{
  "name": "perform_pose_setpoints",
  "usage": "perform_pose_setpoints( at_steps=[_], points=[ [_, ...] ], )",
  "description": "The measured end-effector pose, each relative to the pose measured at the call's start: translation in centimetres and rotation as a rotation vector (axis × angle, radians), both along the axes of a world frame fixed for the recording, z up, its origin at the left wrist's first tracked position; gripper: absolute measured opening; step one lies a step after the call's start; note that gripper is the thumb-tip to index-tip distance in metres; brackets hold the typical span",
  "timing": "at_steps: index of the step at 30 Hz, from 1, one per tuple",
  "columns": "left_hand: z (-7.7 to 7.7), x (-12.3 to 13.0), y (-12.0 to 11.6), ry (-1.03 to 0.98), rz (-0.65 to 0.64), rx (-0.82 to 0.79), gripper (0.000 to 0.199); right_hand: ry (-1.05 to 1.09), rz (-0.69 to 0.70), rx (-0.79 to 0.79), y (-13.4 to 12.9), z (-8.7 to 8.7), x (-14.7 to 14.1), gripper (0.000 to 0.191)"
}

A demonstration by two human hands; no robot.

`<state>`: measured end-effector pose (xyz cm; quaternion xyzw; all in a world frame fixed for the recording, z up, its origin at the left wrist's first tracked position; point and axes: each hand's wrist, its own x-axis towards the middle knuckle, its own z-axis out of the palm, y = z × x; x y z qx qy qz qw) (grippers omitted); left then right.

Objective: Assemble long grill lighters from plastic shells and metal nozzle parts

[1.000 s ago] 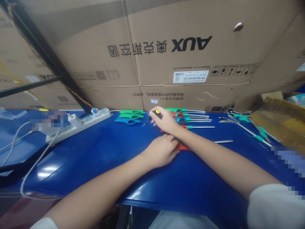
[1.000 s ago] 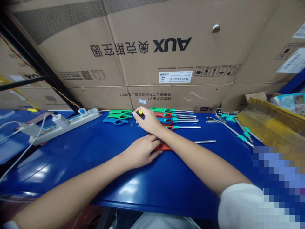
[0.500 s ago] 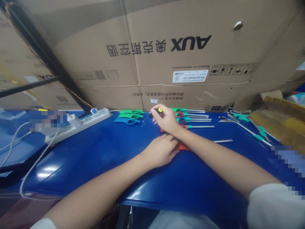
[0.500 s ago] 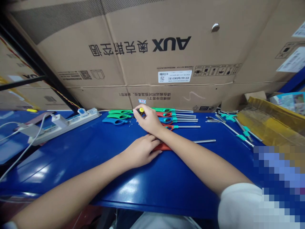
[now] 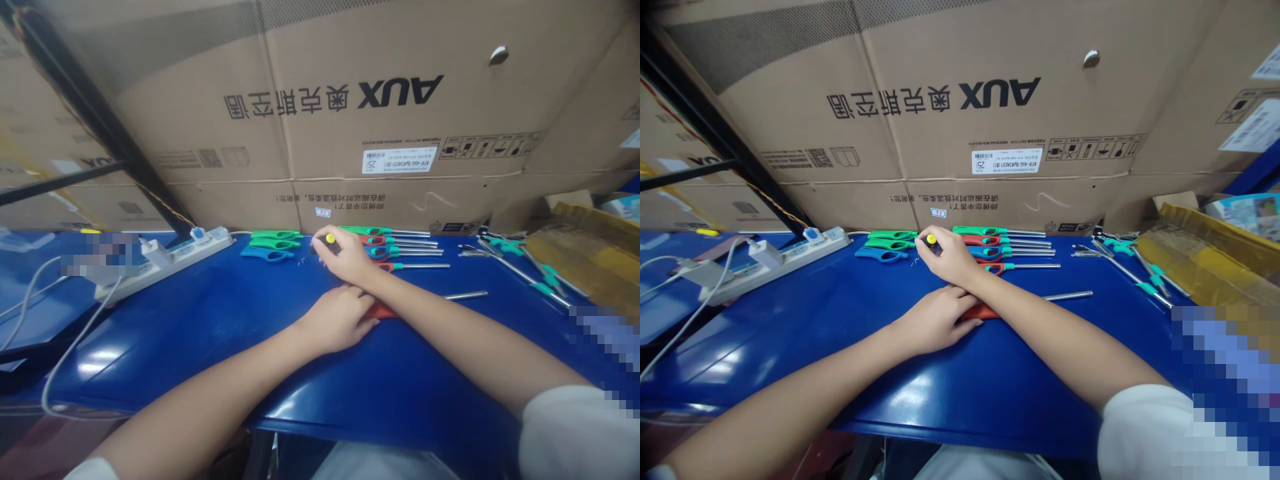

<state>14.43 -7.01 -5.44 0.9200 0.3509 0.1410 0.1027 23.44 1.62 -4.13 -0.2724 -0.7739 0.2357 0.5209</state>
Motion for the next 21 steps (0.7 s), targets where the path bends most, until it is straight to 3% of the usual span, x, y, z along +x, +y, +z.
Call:
perform_pose_setpoints(
  at_steps=[6, 11, 17, 21],
  points=[
    [-0.10, -0.02, 0.08, 0.000, 0.002, 0.005, 0.032, -0.015, -0.025, -0.017, 0.14, -0.20, -0.02, 0.017],
    [-0.02, -0.05, 0.08, -0.001, 0.000, 0.021, 0.032, 0.090, -0.112, 0.037, 0.06, -0.21, 0.07, 0.016],
    [0.02, 0.01, 0.00, -0.007, -0.004, -0.006, 0.033, 0.001, -0.073, 0.043, 0.16, -0.34, -0.04, 0.018],
    [0.04, 0.01, 0.03, -0.010, -0.001, -0.009, 0.033, 0.066, -0.114, 0.045, 0.11, -0.37, 0.00, 0.018]
  ],
)
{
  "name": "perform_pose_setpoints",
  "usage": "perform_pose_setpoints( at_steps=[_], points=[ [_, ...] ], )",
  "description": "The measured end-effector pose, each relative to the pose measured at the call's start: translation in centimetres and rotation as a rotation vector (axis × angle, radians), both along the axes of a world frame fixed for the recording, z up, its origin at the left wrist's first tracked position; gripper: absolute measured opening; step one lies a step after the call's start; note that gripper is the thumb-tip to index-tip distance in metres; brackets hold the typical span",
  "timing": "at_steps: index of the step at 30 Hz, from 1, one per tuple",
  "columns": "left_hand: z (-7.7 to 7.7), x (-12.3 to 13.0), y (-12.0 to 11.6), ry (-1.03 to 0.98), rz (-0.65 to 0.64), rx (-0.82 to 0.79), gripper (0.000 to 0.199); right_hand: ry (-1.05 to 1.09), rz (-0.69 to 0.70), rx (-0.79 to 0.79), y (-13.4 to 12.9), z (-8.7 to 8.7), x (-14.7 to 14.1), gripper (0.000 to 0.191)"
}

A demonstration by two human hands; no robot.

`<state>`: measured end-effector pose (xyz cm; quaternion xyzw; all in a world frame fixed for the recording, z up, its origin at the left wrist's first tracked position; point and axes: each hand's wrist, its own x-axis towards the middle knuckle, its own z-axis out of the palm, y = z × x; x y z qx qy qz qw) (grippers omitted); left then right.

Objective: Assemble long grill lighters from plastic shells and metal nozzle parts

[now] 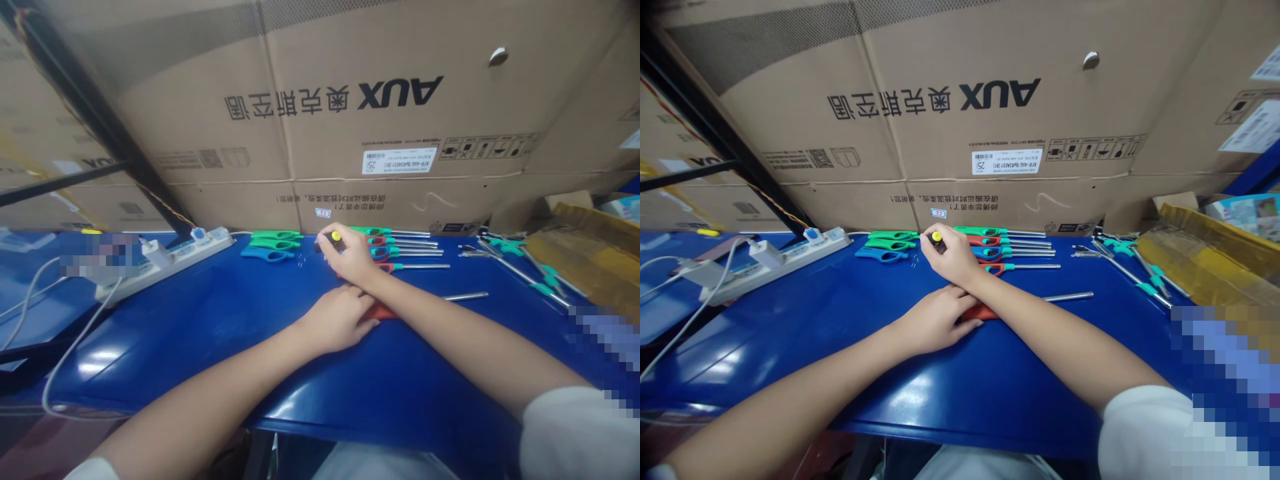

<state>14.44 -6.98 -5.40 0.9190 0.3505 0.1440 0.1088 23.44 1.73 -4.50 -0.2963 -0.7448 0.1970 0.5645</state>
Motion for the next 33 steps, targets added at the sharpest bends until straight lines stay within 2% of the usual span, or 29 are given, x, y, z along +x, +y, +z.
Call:
perform_pose_setpoints(
  at_steps=[9, 15, 18, 22, 28, 33],
  points=[
    [-0.1, -0.1, 0.1, -0.005, -0.006, 0.003, 0.032, 0.062, 0.027, -0.068, -0.5, 0.3, 0.2, 0.023],
    [-0.3, -0.2, 0.4, -0.016, -0.025, 0.016, 0.030, 0.322, 0.109, -0.248, 0.0, 1.6, 0.9, 0.030],
    [-0.6, -0.2, 0.6, -0.035, -0.008, -0.011, 0.031, 0.490, 0.124, -0.335, -0.4, 2.8, 2.7, 0.029],
    [-1.2, 0.1, 0.8, -0.133, -0.045, -0.076, 0.035, 0.599, 0.095, -0.467, -1.9, 3.7, 6.9, 0.028],
    [-1.8, 0.7, 0.7, -0.290, -0.097, -0.219, 0.043, 0.736, 0.051, -0.659, -4.7, 2.9, 12.8, 0.022],
    [-1.9, 1.0, 0.5, -0.315, -0.081, -0.285, 0.046, 0.789, 0.018, -0.747, -5.9, 2.3, 14.8, 0.023]
  ],
)
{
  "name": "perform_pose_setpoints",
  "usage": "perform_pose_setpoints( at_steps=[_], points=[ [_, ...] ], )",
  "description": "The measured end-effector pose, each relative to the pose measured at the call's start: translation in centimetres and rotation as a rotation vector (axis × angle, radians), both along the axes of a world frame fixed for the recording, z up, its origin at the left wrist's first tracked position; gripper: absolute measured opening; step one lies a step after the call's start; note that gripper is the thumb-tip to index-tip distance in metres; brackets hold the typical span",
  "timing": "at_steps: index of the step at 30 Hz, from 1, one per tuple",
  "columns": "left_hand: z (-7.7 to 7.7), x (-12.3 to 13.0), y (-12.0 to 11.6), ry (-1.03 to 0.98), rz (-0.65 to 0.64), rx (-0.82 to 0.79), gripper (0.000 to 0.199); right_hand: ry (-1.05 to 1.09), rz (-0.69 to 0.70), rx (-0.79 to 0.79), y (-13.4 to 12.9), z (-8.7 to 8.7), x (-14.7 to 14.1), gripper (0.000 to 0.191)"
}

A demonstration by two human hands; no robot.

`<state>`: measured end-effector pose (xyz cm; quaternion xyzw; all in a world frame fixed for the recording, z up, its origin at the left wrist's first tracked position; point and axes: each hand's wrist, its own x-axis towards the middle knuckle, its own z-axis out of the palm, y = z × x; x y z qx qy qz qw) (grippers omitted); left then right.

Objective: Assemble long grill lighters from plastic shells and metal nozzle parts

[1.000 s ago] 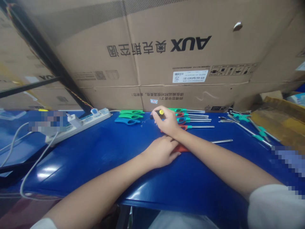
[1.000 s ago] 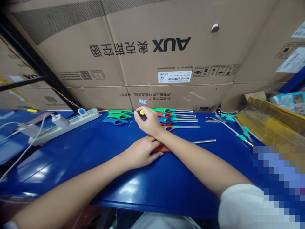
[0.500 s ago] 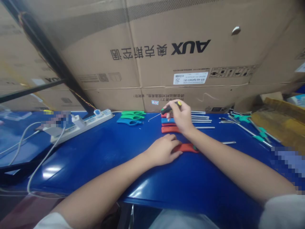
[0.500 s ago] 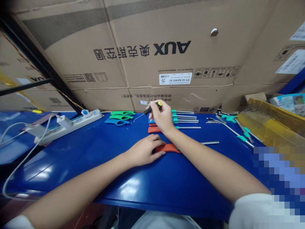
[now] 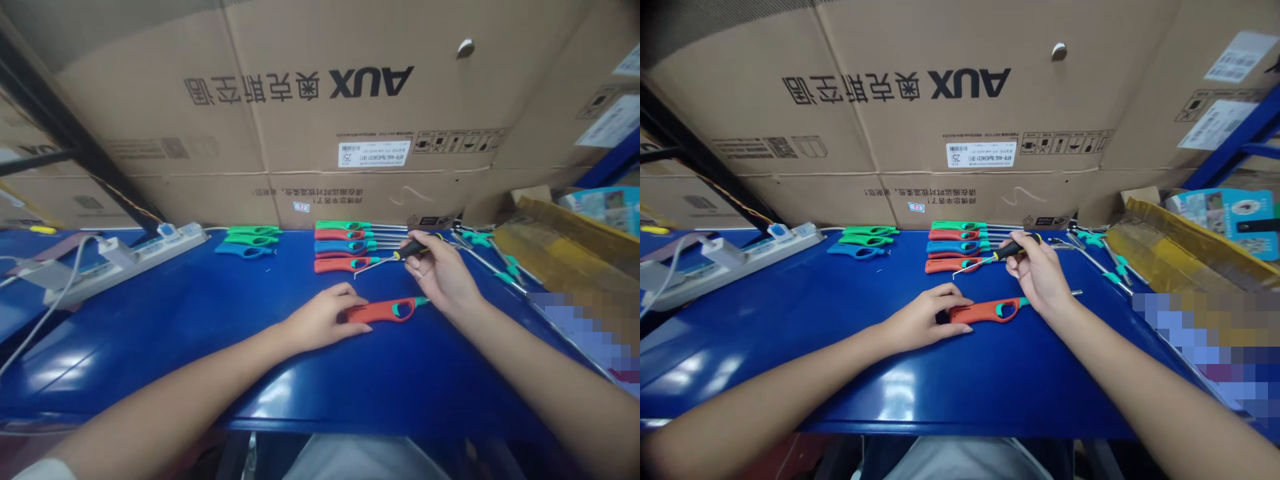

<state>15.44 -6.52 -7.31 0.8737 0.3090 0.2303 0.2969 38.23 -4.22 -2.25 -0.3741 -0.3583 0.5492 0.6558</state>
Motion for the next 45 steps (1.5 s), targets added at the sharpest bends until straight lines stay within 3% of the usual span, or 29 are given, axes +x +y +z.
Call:
perform_pose_setpoints(
  at_steps=[4, 9, 15, 19, 24, 45],
  points=[
    [0.1, 0.1, -0.2, -0.041, 0.005, -0.014, 0.045, -0.022, 0.004, 0.002, -0.1, 0.0, 0.3, 0.023],
    [0.5, 0.3, -0.4, -0.115, 0.184, 0.000, 0.045, 0.014, 0.014, -0.040, -0.1, 0.0, 0.5, 0.020],
    [2.1, 0.6, -1.0, -0.323, 0.297, 0.005, 0.035, -0.012, 0.082, -0.035, -0.6, 0.0, 0.4, 0.019],
    [2.8, 0.6, -1.4, -0.392, 0.306, -0.023, 0.021, -0.029, 0.127, -0.031, -0.8, 0.0, 0.3, 0.020],
    [2.6, 0.5, -1.3, -0.445, 0.290, -0.054, 0.009, -0.014, 0.139, -0.050, -0.9, -0.1, 0.1, 0.019],
    [2.2, 0.3, -1.2, -0.405, 0.333, -0.076, 0.008, -0.116, 0.089, 0.057, -1.1, 0.3, 0.2, 0.024]
  ],
)
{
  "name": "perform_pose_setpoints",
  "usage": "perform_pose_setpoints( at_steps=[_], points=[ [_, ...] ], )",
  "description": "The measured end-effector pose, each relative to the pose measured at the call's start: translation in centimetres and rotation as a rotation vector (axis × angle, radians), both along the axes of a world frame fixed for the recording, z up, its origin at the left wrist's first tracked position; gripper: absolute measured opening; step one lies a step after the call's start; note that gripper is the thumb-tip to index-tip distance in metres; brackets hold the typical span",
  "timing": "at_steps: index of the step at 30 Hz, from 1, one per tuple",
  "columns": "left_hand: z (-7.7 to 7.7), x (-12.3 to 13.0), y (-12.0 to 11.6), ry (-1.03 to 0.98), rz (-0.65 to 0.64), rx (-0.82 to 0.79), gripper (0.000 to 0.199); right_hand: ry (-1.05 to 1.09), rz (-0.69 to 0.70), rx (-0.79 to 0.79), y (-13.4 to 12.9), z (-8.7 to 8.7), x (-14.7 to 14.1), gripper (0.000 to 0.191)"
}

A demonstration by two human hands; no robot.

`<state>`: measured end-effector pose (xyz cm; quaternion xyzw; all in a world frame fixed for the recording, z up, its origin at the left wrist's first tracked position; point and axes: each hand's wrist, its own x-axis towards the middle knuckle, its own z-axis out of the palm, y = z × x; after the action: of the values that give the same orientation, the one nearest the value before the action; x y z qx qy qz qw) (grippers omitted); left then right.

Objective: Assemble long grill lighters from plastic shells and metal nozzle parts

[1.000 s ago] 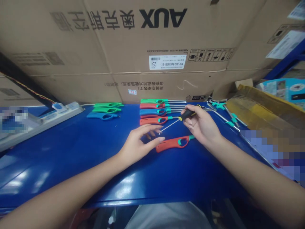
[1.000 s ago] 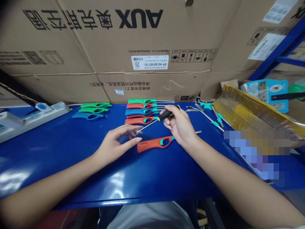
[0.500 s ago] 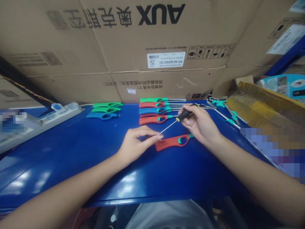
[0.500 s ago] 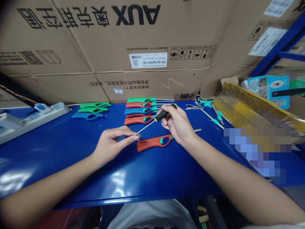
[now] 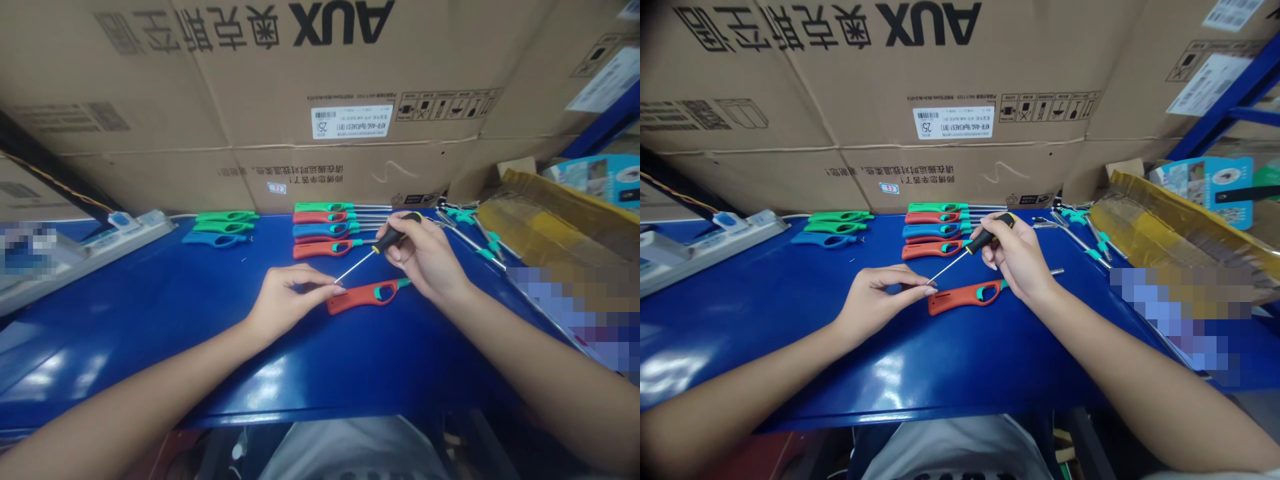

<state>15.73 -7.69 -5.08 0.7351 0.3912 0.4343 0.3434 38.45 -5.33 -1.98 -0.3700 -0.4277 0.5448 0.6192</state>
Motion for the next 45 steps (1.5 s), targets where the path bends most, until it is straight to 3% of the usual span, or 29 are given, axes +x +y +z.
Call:
perform_pose_setpoints(
  at_steps=[24, 30, 33, 35, 38, 40, 43, 45],
  points=[
    [-0.2, 0.0, -0.1, 0.046, -0.014, 0.070, 0.008, -0.078, -0.003, 0.060, -0.2, 0.1, 0.0, 0.023],
    [-0.6, 0.1, -0.1, 0.146, -0.056, -0.008, 0.012, -0.339, -0.016, 0.273, -1.5, 0.6, -0.1, 0.027],
    [-0.8, 0.2, -0.2, 0.196, -0.142, -0.019, 0.012, -0.533, -0.023, 0.462, -2.3, 0.3, -0.2, 0.026],
    [-0.9, 0.3, -0.3, 0.216, -0.186, 0.008, 0.010, -0.630, -0.015, 0.618, -2.8, 0.0, -0.3, 0.035],
    [-1.0, 0.4, -0.3, 0.233, -0.227, 0.058, 0.008, -0.640, -0.057, 0.877, -3.2, -0.2, -0.7, 0.050],
    [-1.0, 0.5, -0.4, 0.232, -0.264, 0.074, 0.008, -0.610, -0.096, 0.982, -3.5, -0.2, -0.8, 0.045],
    [-1.0, 0.5, -0.4, 0.237, -0.347, 0.078, 0.011, -0.605, -0.068, 0.945, -4.1, -0.3, -0.7, 0.034],
    [-0.9, 0.4, -0.4, 0.248, -0.411, 0.096, 0.012, -0.606, 0.007, 0.901, -4.4, -0.4, -0.6, 0.039]
  ],
)
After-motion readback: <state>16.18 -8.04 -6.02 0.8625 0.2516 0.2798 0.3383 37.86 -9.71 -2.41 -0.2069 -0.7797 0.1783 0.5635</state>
